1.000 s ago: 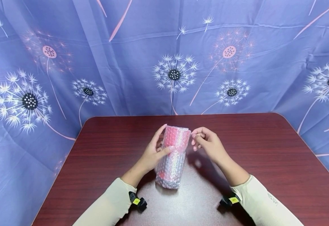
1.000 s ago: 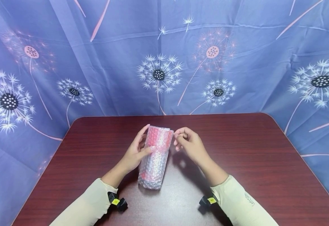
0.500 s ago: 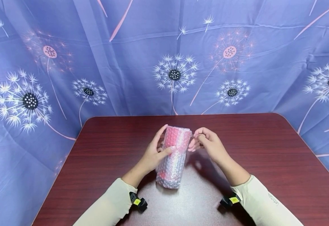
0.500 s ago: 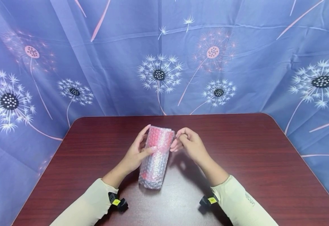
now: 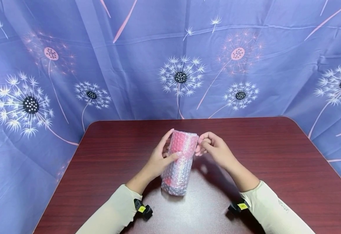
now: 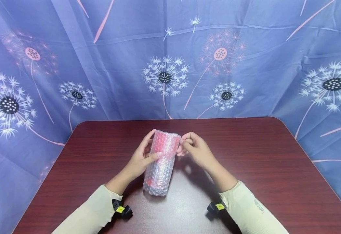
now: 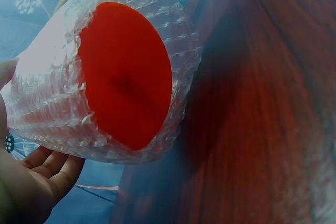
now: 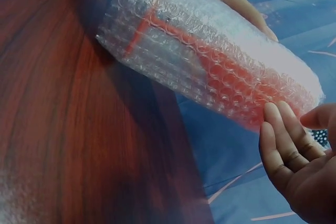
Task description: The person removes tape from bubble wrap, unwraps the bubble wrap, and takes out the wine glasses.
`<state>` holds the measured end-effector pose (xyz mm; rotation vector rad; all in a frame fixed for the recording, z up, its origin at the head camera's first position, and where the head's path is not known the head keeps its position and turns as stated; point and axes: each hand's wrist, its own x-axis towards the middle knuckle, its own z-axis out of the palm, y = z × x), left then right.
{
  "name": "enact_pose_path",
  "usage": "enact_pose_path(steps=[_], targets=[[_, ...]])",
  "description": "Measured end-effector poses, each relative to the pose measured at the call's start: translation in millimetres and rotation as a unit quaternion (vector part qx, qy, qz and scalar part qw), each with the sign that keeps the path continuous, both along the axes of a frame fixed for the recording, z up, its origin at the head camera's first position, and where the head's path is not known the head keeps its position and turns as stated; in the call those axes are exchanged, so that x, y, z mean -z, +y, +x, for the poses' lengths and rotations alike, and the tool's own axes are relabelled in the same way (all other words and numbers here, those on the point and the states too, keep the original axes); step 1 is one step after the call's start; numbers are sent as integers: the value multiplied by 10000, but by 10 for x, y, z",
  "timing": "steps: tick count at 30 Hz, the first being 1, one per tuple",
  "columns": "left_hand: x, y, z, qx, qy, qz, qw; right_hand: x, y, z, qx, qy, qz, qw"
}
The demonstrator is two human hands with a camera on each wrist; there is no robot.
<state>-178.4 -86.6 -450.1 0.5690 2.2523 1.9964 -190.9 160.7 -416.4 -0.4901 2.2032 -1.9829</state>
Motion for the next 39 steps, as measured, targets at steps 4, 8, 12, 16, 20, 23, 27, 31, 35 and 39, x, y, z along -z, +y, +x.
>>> enact_pose_path(steps=[4, 8, 12, 16, 20, 23, 27, 31, 35, 39], targets=[[-4, -1, 3, 35, 54, 3, 10000, 12, -2, 10, 123, 237, 315, 9991], [-2, 2, 2, 61, 61, -68, 9999, 5, -12, 38, 300, 431, 710, 9961], [5, 4, -1, 45, 76, -218, 9997, -4, -11, 48, 380, 564, 910, 9935], [13, 6, -2, 131, 163, -198, 9996, -8, 0, 39, 392, 578, 896, 9935], [16, 8, 3, 286, 105, -51, 9995, -20, 11, 33, 393, 520, 853, 9942], [23, 5, 4, 197, 59, -121, 9997, -25, 18, 27, 430, 498, 922, 9936], [32, 7, 4, 25, 108, -252, 9996, -23, 27, 20, 485, 585, 1097, 9911], [32, 13, 5, -27, 125, -227, 9997, -34, 33, 35, 591, 655, 1245, 9883], [21, 19, 15, -99, 107, -199, 9997, -46, 29, 47, 672, 647, 1265, 9876], [4, 31, 29, -170, 98, -200, 9996, -47, 29, 45, 602, 529, 1081, 9909]])
